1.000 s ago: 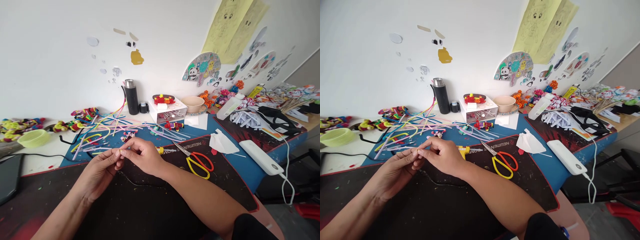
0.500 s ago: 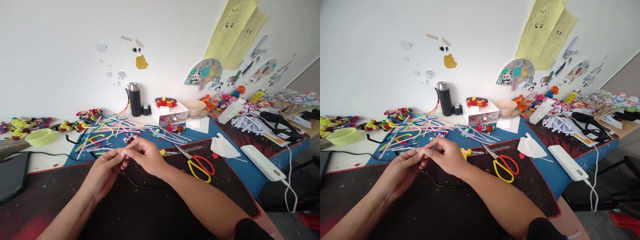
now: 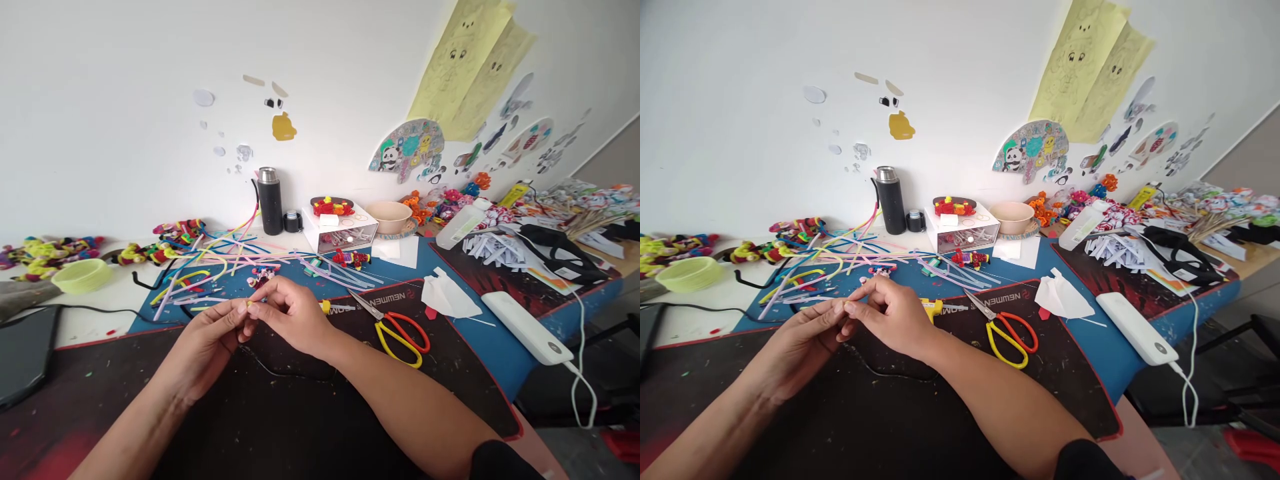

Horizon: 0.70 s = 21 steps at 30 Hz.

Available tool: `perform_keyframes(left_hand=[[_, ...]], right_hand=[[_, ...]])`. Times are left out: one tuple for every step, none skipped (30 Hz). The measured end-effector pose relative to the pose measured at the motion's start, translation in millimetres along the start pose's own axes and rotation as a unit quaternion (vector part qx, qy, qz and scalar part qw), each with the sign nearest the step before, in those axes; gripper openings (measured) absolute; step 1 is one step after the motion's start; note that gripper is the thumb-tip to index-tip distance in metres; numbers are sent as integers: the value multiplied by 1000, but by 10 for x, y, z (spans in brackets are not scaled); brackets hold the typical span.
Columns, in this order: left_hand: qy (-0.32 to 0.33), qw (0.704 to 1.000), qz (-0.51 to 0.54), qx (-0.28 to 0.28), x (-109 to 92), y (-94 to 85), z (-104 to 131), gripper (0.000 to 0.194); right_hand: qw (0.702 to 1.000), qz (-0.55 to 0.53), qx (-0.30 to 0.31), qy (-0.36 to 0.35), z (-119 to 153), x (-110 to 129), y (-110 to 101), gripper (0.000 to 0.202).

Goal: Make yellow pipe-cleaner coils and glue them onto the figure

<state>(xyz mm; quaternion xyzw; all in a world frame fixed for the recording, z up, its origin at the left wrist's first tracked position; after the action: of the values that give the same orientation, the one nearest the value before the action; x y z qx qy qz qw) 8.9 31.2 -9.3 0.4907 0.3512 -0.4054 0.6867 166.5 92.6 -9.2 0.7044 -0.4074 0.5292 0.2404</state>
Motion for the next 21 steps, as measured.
perform_keyframes(left_hand=[[-2, 1000, 2, -5, -4, -6, 1, 52], [-2, 1000, 4, -11, -9, -14, 2, 53], [-2, 1000, 6, -18, -15, -22, 2, 54], [0, 1000, 7, -26, -20, -30, 3, 54], [3, 999, 7, -32, -26, -36, 3, 54], [7, 999, 5, -36, -31, -41, 4, 54], [11, 999, 4, -40, -36, -43, 6, 54], [14, 999, 2, -43, -40, -43, 7, 54], [16, 999, 1, -46, -42, -41, 9, 54], [16, 999, -1, -50, -42, -39, 11, 55], [14, 998, -4, -54, -42, -37, 12, 55], [13, 998, -7, -58, -42, -36, 13, 56], [12, 998, -11, -62, -41, -34, 14, 56], [12, 998, -16, -64, -41, -32, 15, 56], [12, 998, -20, -65, -41, -30, 15, 56], [14, 998, -22, -65, -41, -29, 15, 56], [16, 998, -24, -64, -41, -28, 14, 56], [18, 998, -23, -63, -40, -29, 13, 56], [20, 998, -23, -62, -37, -30, 12, 56], [23, 998, -22, -61, -33, -31, 10, 56], [24, 998, -23, -58, -28, -33, 8, 56]], right_hand=[[1000, 1, 3, -3, -5, 12, -2, 37], [1000, -2, 5, -7, -12, 27, -7, 35], [1000, -9, 5, -11, -20, 43, -14, 34], [1000, -18, 3, -16, -29, 58, -23, 33], [1000, -24, -1, -20, -37, 69, -34, 32], [999, -26, -8, -23, -43, 75, -46, 31], [999, -23, -15, -24, -46, 75, -56, 30], [999, -17, -18, -23, -46, 71, -62, 29], [1000, -10, -19, -21, -43, 64, -64, 27], [1000, -4, -17, -19, -37, 57, -63, 25], [1000, 3, -13, -18, -30, 51, -58, 24], [1000, 8, -9, -19, -22, 47, -52, 23], [1000, 13, -7, -21, -15, 46, -46, 22], [1000, 17, -7, -23, -9, 47, -42, 22], [999, 21, -9, -26, -5, 49, -39, 22], [999, 24, -9, -28, -4, 52, -36, 22], [999, 27, -9, -29, -3, 54, -33, 22], [999, 30, -7, -29, -5, 54, -31, 21], [999, 34, -5, -29, -6, 54, -27, 20], [999, 39, -2, -27, -8, 52, -24, 19], [999, 44, 1, -23, -9, 48, -21, 18]])
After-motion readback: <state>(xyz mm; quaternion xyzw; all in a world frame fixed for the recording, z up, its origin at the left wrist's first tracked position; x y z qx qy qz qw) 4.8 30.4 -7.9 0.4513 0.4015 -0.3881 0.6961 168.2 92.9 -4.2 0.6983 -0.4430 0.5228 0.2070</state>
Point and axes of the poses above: each hand's wrist, its own z-axis away from the middle knuckle, its own y-axis out of the palm, x = y × z, the point moved 3 cm from there along -z, towards the middle knuckle, and after that the axes turned 3 degrees about -y, right-handed, at the moved point
